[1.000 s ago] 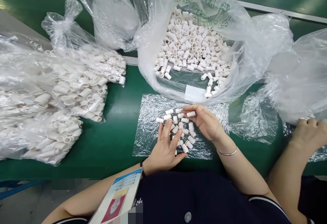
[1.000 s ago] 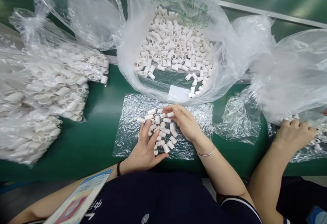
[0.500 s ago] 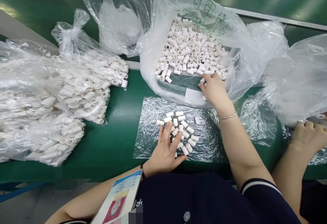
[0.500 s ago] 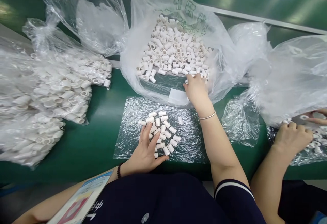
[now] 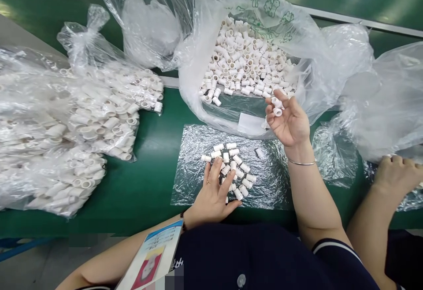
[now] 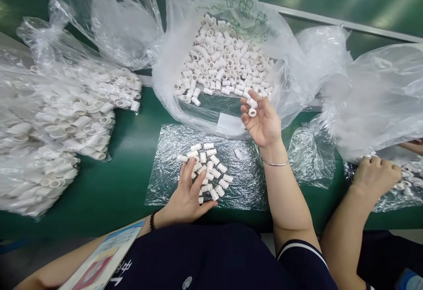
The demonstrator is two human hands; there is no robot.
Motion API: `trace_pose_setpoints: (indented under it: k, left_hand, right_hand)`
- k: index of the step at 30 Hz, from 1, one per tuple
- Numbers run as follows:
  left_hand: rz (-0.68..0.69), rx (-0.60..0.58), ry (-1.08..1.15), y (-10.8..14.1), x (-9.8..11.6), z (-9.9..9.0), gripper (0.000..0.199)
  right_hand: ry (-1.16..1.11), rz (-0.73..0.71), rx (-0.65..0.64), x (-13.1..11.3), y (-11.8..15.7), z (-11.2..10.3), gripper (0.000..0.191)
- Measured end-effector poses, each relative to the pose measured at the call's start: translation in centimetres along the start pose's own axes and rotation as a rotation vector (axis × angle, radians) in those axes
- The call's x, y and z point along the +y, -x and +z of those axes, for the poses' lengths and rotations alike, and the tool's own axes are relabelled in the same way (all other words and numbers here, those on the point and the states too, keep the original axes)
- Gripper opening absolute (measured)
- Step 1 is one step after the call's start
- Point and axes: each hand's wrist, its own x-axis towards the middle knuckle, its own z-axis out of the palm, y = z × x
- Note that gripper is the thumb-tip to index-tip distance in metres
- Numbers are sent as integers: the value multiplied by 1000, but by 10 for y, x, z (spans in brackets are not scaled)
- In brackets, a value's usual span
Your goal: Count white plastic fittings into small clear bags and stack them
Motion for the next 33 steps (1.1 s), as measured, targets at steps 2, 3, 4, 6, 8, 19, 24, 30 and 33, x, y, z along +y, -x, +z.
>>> trace_pose_setpoints:
  k: [2,3,4,6,8,19,24,30,33]
  left_hand:
    - [-1,-5,-4,0,0,0,101]
    - [-2,-7,-5,0,1,-1,101]
    - [-4,-10,-5,0,1,-1,101]
    - [-6,-17,-2,0,1,-1,102]
    - [-9,-25,-1,0,1,-1,102]
    - [-5,-14,4,0,1,-1,99]
    - [4,-13,13,-1,1,-1,99]
    - [2,-12,3,-2,0,-1,96]
    - [2,-15,2,-1,0,0,97]
  right_hand:
    - [-144,56,-29,1,15,4,52]
    - [-201,71,-56,3,24,8,46]
    - [-238,81,-93,5,34,14,40]
    - [-241,86,-175,8,55,29,33]
    - [-167,58,-232,7,72,41,33]
    - [853,-169,108,15,36,-6,36]
    - [942,-135,59,25,37,-3,41]
    - [1011,-143,16,15,17,7,40]
    - [1079,-150,-36,10,10,12,26]
